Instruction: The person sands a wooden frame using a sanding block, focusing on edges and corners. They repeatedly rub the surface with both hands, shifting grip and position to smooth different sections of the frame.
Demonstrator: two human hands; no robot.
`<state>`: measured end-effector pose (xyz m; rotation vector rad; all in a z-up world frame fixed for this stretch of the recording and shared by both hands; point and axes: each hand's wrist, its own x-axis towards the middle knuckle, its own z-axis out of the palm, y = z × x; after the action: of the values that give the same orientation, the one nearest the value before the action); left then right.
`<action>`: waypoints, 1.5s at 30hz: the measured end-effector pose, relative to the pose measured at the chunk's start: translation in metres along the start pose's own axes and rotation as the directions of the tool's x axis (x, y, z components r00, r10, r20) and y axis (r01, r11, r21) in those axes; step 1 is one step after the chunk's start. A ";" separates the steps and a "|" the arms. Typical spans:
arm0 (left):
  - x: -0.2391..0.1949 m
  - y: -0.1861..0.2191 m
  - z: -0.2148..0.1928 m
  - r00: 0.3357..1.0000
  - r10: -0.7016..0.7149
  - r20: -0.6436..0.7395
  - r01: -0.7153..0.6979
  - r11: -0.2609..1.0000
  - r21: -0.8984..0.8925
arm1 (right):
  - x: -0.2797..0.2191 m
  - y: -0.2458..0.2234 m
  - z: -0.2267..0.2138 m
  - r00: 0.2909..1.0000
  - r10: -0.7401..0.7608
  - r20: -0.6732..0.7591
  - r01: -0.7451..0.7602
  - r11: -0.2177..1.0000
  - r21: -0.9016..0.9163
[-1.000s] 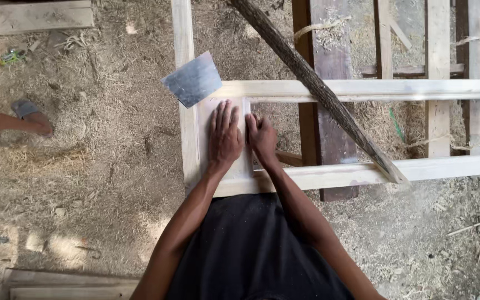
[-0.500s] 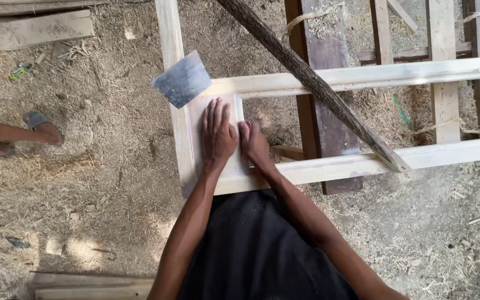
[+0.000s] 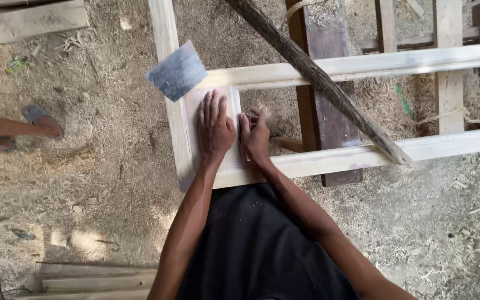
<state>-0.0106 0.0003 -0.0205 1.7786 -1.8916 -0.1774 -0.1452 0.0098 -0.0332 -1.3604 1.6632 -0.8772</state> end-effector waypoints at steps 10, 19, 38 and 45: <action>0.008 -0.002 -0.005 1.000 -0.014 0.022 0.016 0.995 -0.101 | 0.058 0.054 0.054 0.999 -0.043 -0.009 0.043 0.999 -0.029; 0.007 -0.006 -0.013 0.990 -0.074 -0.116 0.038 0.958 -0.286 | 0.007 0.026 0.024 0.983 -0.094 0.159 0.108 0.991 -0.079; 0.019 -0.005 -0.026 0.992 -0.040 -0.117 -0.012 0.912 -0.411 | 0.073 0.010 0.037 0.959 0.131 0.250 -0.075 0.973 -0.220; 0.013 -0.006 -0.029 0.995 -0.031 -0.096 -0.011 0.911 -0.411 | 0.036 0.022 0.032 0.970 0.041 0.240 -0.002 0.987 -0.159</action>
<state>0.0081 -0.0055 0.0051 1.4801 -1.6278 -0.4483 -0.1300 -0.0224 -0.0724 -1.4891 1.5794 -0.5494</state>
